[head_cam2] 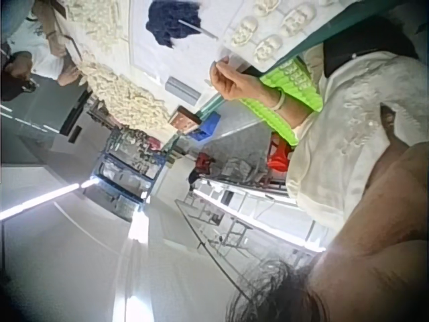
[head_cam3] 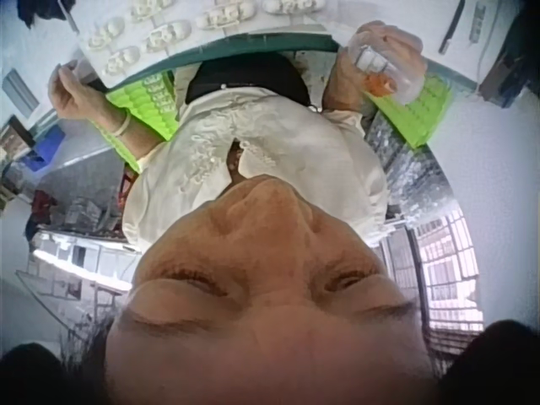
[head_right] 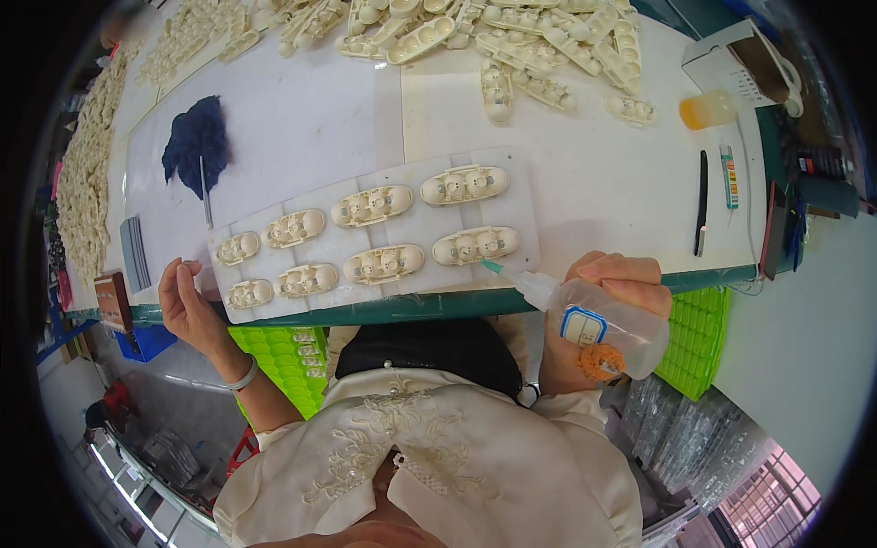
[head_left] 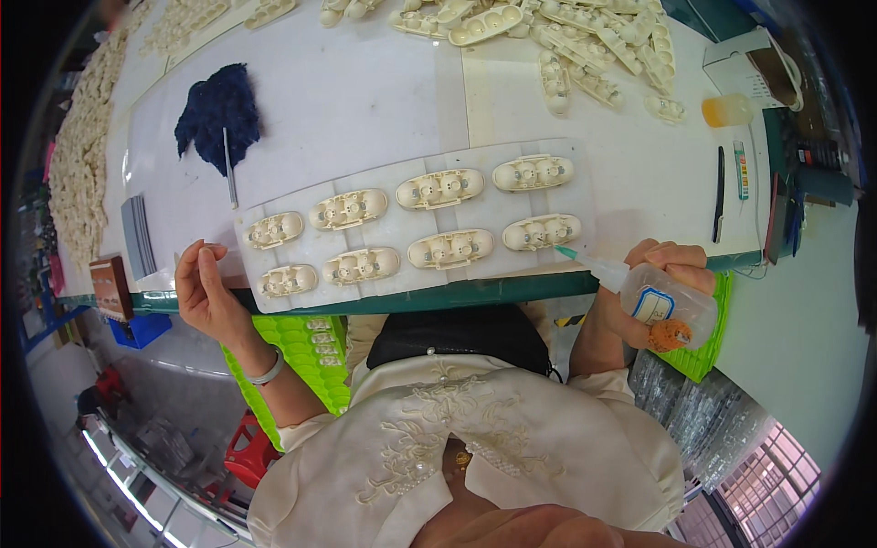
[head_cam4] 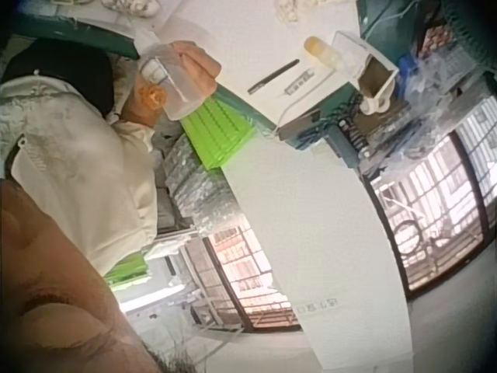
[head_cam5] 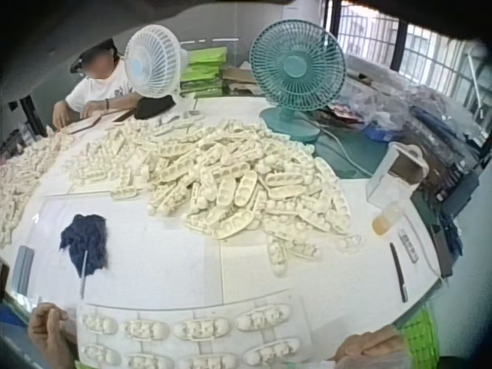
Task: Assembling small white plastic components by applying glue and using a fine-tipped tool on a production line.
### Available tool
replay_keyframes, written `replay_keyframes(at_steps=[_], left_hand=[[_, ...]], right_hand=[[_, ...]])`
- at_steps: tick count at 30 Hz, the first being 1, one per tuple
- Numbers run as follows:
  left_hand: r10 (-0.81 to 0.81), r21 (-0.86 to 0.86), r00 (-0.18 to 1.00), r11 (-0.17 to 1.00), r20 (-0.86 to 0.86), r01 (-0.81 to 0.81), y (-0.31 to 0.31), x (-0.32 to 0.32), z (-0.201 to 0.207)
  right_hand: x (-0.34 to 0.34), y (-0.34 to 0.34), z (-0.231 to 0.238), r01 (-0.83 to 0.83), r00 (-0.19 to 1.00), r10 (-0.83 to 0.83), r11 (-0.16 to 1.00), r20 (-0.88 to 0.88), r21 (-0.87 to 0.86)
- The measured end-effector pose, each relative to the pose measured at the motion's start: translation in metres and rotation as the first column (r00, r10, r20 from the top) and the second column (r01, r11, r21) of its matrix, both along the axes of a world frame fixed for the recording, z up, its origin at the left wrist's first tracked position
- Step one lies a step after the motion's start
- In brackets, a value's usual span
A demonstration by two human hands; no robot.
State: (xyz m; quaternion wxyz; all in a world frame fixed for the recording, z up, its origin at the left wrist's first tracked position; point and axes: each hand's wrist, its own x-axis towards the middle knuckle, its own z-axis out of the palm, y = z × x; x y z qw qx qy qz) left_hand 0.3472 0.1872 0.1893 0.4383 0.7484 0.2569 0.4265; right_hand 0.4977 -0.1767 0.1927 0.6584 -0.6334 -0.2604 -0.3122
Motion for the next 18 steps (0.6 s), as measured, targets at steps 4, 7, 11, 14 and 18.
replay_keyframes(at_steps=[4, 7, 11, 14, 18], left_hand=[[0.005, -0.014, 1.0, 1.0, -0.001, -0.005, 0.0, -0.001, 0.001], [0.017, -0.021, 1.0, 1.0, -0.004, -0.017, 0.0, 0.0, 0.0], [0.017, -0.004, 1.0, 1.0, -0.013, -0.017, 0.001, -0.002, 0.0], [0.023, 0.0, 1.0, 1.0, -0.014, -0.023, 0.0, -0.001, 0.001], [0.024, -0.004, 1.0, 1.0, -0.014, -0.024, 0.001, -0.001, 0.0]], right_hand=[[0.003, -0.01, -0.005, -0.027, 0.999, 0.029, 0.997, 0.028, -0.075], [0.002, -0.011, -0.007, 0.012, 1.0, -0.012, 1.0, 0.013, -0.012], [0.005, -0.017, -0.008, 0.053, 0.999, -0.053, 0.997, -0.014, 0.05], [0.004, -0.011, -0.007, 0.128, 0.992, -0.126, 0.989, -0.025, 0.078], [0.0, -0.021, -0.008, 0.112, 0.994, -0.112, 0.993, 0.006, -0.043]])
